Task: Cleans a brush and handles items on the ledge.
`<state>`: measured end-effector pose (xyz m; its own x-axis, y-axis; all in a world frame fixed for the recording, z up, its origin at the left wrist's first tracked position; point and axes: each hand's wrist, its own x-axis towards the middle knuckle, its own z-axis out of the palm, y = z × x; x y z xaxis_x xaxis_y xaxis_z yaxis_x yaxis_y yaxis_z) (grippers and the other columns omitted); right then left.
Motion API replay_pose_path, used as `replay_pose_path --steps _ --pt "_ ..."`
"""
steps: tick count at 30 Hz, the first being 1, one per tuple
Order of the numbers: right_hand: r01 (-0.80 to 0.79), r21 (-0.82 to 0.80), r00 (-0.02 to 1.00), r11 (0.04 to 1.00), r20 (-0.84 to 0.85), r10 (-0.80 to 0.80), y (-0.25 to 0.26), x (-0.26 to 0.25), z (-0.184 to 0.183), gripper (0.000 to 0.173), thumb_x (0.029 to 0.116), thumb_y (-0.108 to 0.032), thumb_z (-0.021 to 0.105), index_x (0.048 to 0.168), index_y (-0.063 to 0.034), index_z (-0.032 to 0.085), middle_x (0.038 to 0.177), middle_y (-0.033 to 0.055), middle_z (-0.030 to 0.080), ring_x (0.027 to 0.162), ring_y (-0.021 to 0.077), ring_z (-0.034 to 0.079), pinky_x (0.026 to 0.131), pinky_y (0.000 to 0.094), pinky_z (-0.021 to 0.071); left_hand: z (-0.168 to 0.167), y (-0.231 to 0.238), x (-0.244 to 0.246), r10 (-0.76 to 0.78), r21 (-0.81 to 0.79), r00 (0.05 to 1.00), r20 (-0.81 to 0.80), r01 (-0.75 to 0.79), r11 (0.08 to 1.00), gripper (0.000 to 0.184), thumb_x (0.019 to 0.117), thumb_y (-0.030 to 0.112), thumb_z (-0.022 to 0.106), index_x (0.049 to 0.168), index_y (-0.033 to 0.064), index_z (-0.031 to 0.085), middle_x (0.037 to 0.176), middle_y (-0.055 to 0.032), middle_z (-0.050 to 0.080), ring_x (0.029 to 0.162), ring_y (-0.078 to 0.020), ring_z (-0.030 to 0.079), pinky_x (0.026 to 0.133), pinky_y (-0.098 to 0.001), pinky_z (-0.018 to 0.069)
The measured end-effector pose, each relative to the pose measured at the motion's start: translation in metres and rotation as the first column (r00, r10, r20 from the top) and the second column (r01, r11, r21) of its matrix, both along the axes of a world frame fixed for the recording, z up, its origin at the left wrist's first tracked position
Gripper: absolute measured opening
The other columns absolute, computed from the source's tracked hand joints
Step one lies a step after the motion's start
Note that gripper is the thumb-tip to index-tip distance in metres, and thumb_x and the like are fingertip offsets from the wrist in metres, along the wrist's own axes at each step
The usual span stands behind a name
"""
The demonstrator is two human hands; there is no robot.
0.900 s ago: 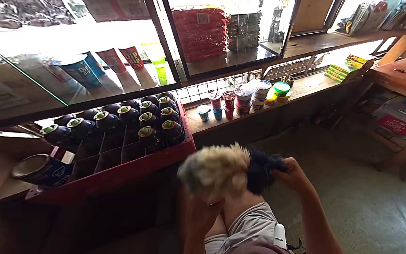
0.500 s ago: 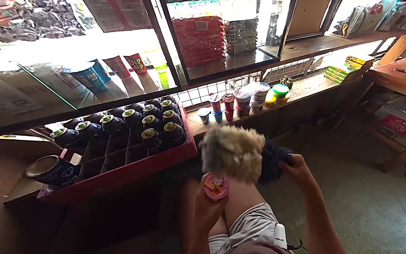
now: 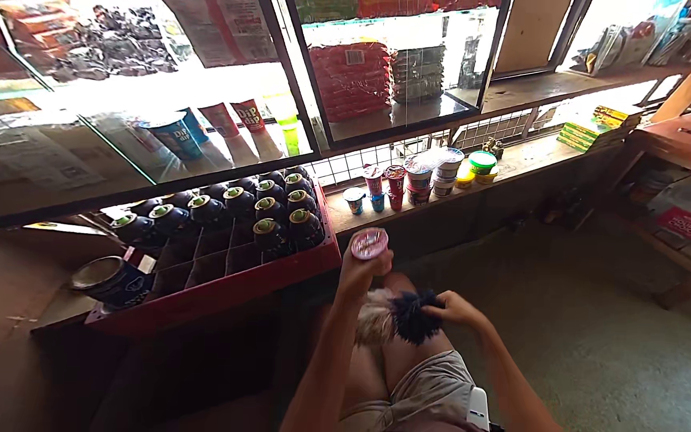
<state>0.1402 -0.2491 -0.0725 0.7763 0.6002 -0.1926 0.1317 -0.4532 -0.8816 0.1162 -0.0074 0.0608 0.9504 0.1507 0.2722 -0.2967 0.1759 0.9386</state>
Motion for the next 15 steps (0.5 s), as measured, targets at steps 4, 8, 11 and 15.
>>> replay_pose_path --steps 4,8,11,15 --pt "0.0 0.238 0.98 0.971 -0.193 0.048 0.048 -0.027 -0.047 0.034 0.1021 -0.027 0.061 0.097 0.0052 0.071 0.081 0.0072 0.071 0.075 0.0085 0.066 0.078 0.0345 0.0568 0.017 0.002 0.066 0.096 -0.017 0.987 -0.13 -0.099 0.995 0.048 0.0886 0.003 0.07 0.132 -0.0001 0.052 0.108 -0.0109 0.066 0.089 -0.0149 0.065 0.079 -0.0326 0.0564" --pt "0.028 -0.114 0.999 0.993 -0.017 -0.03 0.07 -0.035 -0.063 0.056 0.0982 -0.054 0.058 0.084 0.0 0.07 0.078 0.0124 0.067 0.079 0.0256 0.067 0.079 0.0523 0.0527 0.017 0.003 0.12 0.184 -0.056 0.968 -0.169 -0.196 0.979 0.055 0.0882 0.001 0.072 0.138 0.0016 0.049 0.122 -0.017 0.063 0.102 -0.0219 0.064 0.086 -0.0396 0.0551" --pt "0.056 -0.265 0.997 0.963 0.073 -0.038 0.075 -0.045 -0.05 0.06 0.1002 -0.055 0.054 0.086 0.0006 0.071 0.084 0.0171 0.069 0.088 0.033 0.069 0.083 0.0561 0.0515 0.013 0.002 0.153 0.269 -0.099 0.95 -0.159 -0.286 0.953 0.067 0.0867 -0.003 0.074 0.145 -0.0013 0.039 0.13 -0.0223 0.059 0.113 -0.0264 0.062 0.094 -0.0416 0.0538" --pt "0.177 -0.206 0.959 0.962 0.256 -0.122 0.077 -0.059 -0.06 0.06 0.0987 -0.053 0.055 0.077 0.0002 0.07 0.07 0.0158 0.067 0.074 0.0338 0.069 0.071 0.057 0.0517 0.005 0.005 0.187 0.368 -0.148 0.928 -0.054 -0.372 0.916 0.072 0.0848 -0.004 0.074 0.144 -0.0051 0.034 0.128 -0.0245 0.059 0.114 -0.0267 0.062 0.097 -0.0399 0.0533"
